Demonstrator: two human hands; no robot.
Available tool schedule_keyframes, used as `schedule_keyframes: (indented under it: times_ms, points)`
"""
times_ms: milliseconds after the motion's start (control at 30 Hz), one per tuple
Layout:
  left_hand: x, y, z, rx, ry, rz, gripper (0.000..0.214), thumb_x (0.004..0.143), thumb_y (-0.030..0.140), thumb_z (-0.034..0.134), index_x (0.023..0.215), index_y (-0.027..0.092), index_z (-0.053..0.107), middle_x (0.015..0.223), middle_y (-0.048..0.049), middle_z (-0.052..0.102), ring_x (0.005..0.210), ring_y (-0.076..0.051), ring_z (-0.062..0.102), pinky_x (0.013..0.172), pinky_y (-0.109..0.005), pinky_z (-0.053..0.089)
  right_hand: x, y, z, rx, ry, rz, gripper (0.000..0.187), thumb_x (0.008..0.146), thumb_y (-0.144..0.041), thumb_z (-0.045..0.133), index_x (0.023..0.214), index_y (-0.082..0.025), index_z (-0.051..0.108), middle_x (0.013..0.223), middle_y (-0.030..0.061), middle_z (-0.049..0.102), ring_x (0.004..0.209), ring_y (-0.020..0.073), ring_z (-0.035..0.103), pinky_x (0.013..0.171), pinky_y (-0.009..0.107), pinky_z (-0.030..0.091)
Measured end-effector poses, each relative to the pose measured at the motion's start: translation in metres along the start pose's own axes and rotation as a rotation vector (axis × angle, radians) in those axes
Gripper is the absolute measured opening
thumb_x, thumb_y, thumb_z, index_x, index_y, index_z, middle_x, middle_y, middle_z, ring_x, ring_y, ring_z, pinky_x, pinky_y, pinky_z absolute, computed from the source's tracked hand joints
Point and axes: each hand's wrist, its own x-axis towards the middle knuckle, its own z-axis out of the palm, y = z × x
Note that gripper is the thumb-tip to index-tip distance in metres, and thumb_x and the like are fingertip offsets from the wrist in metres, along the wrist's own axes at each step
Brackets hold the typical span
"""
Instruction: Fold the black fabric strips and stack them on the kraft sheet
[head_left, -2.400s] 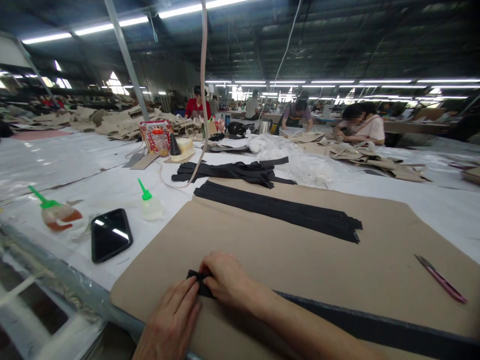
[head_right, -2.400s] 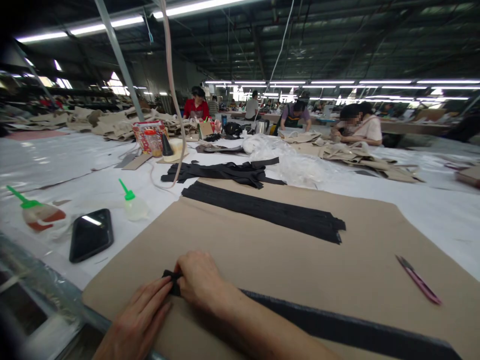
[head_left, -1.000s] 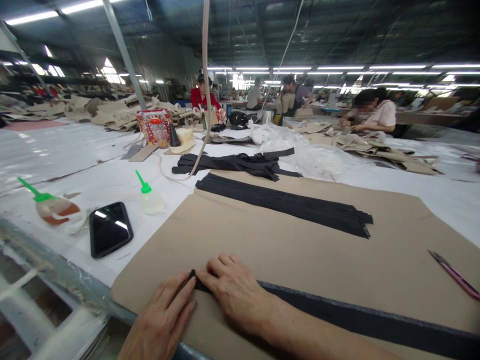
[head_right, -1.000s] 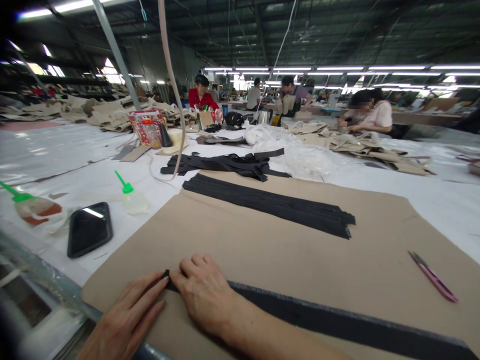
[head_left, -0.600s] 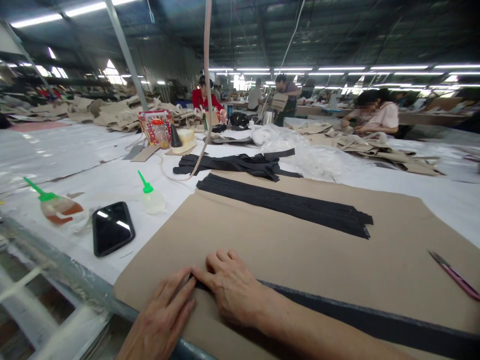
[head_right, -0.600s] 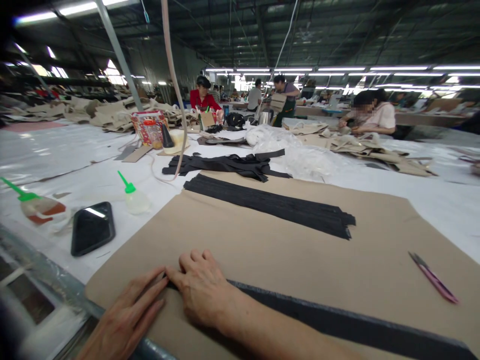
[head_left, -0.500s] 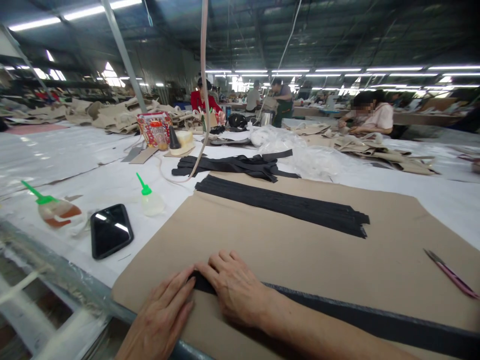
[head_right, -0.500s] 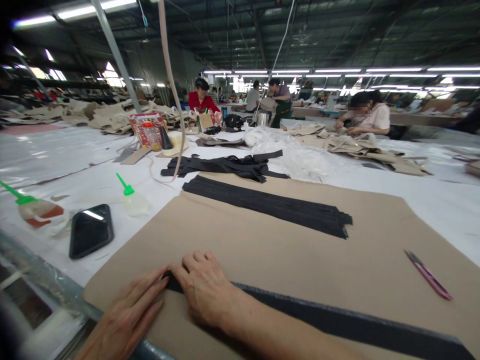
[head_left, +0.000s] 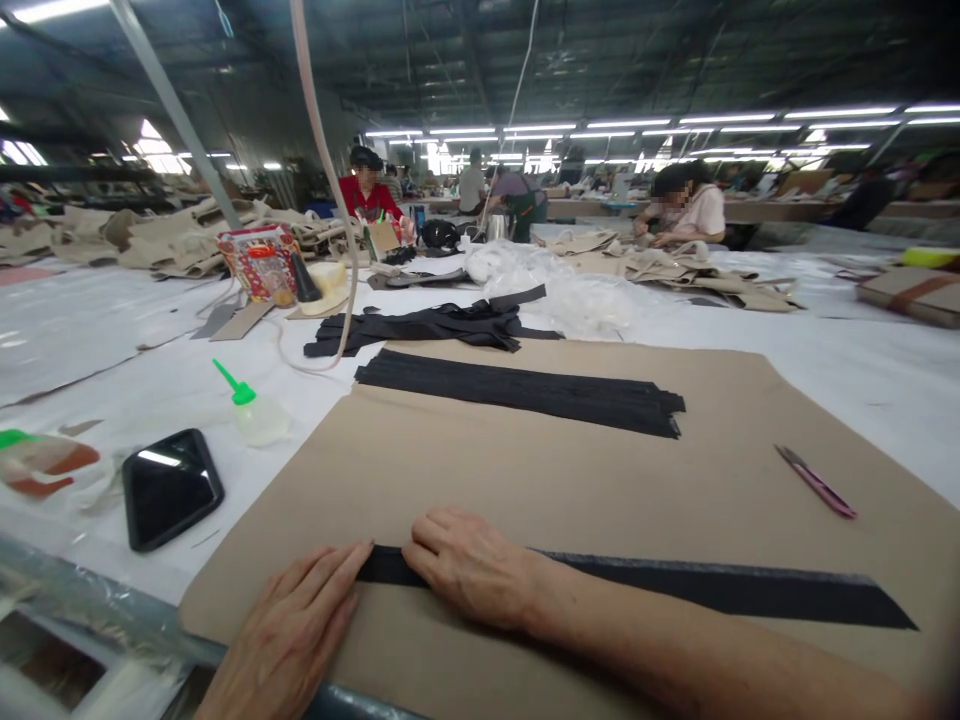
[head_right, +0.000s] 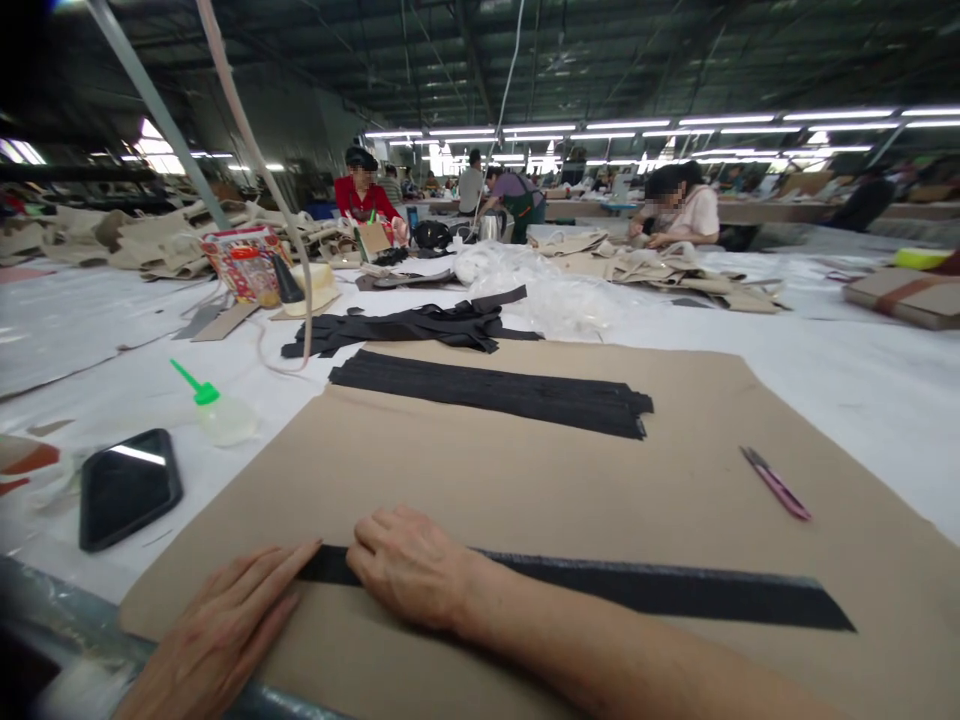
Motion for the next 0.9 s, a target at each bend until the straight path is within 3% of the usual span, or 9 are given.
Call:
schedule_keyframes:
  times_ms: [500,900]
  points:
    - [0.010,0.014,-0.003,0.135,-0.095,-0.003,0.051,0.090,0.041,0.045,0.139,0.035,0.034,0.115,-0.0032,0.061,0.099,-0.020,0.058,0.083,-0.034,0.050,-0.024,0.007,-0.011,0.015,0.000,0.003,0.010,0.094,-0.017,0.044,0.095,-0.015,0.054,0.089,0.0031,0.053,0.083,0.0168,0.045,0.074,0.028,0.038]
    - [0.013,0.017,-0.004,0.191,-0.129,0.049,0.049,0.091,0.038,0.039,0.140,0.039,0.032,0.114,-0.0061,0.061,0.097,-0.023,0.058,0.082,-0.038,0.049,-0.046,0.007,-0.024,0.019,-0.041,0.036,0.014,0.095,-0.016,0.042,0.097,-0.015,0.055,0.091,0.0045,0.054,0.083,0.0169,0.045,0.075,0.029,0.037]
